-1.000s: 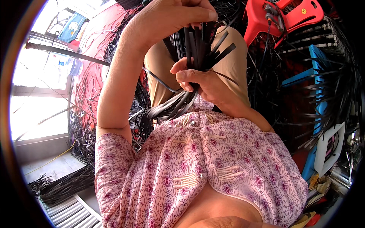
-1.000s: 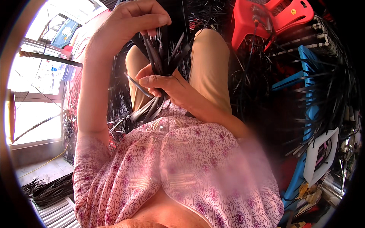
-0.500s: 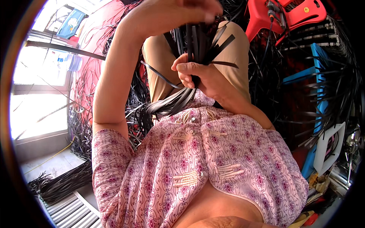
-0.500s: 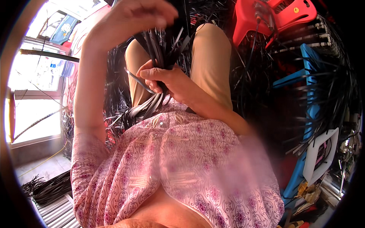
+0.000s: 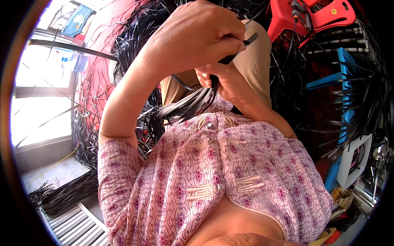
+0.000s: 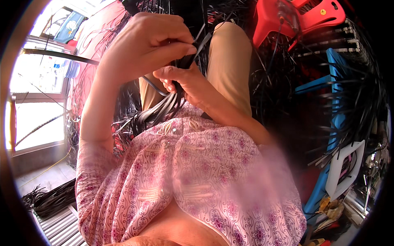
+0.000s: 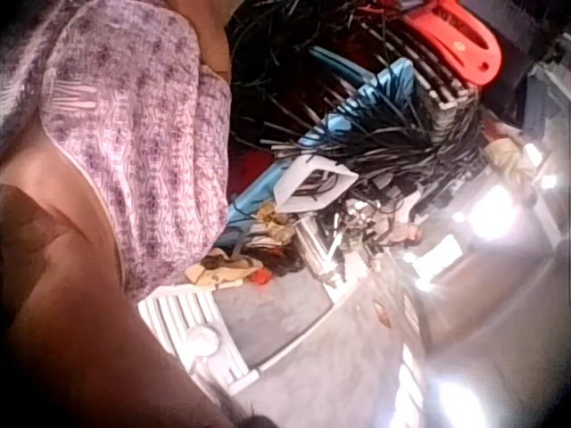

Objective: The person sits on the floor and repeatedly picks up bundles of black cables, separates them by hand, and aligns them. The person continues to handle the cables one at a time, organizing them into neat stacks on the floor.

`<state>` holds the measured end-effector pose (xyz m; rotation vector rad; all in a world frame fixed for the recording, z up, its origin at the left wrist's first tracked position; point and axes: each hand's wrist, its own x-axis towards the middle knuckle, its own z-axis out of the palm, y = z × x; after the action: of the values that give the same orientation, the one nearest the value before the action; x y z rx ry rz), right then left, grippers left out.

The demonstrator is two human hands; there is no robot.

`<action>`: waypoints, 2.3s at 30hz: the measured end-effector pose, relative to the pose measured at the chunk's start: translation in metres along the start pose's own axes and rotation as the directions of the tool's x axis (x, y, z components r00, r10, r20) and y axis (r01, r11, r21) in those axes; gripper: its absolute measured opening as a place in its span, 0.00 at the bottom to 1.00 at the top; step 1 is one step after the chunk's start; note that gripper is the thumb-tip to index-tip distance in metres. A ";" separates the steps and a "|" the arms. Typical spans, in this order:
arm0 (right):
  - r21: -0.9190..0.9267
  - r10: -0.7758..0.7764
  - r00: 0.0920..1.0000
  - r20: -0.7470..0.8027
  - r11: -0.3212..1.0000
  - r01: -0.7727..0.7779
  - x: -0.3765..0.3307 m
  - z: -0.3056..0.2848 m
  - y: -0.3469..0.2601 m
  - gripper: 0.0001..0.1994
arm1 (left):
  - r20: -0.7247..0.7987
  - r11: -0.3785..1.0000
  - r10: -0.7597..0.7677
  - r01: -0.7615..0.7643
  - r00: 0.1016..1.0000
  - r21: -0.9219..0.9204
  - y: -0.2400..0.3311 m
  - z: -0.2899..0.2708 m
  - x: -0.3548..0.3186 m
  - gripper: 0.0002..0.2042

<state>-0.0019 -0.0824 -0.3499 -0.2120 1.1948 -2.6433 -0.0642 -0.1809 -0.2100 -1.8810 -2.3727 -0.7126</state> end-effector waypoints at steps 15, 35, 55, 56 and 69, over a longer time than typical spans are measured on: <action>0.568 -0.166 0.985 -0.054 0.806 0.167 0.014 -0.048 0.016 0.20 | -0.045 0.723 -0.662 0.621 0.748 -0.302 -0.017 0.113 -0.082 0.31; -0.206 -0.339 0.827 -0.449 0.940 0.273 0.008 -0.068 -0.006 0.18 | 0.479 -0.124 -0.543 0.498 0.690 -0.858 -0.050 0.161 -0.083 0.25; -0.139 -0.298 0.855 -0.425 0.954 0.264 0.021 -0.080 0.005 0.15 | 0.415 -0.114 -0.681 0.472 0.604 -0.874 -0.068 0.176 -0.087 0.26; -0.114 -0.293 0.843 -0.451 0.956 0.271 0.021 -0.076 0.003 0.15 | 0.415 -0.111 -0.677 0.473 0.607 -0.874 -0.067 0.175 -0.086 0.26; -0.145 -0.386 0.758 -0.525 0.919 0.367 0.022 -0.074 0.007 0.11 | 0.401 -0.198 -0.647 0.364 0.649 -0.910 -0.064 0.175 -0.086 0.29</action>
<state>-0.0386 -0.0393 -0.4032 0.3738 1.4921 -3.1691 -0.0567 -0.2062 -0.4138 -0.2334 -2.4580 -3.1025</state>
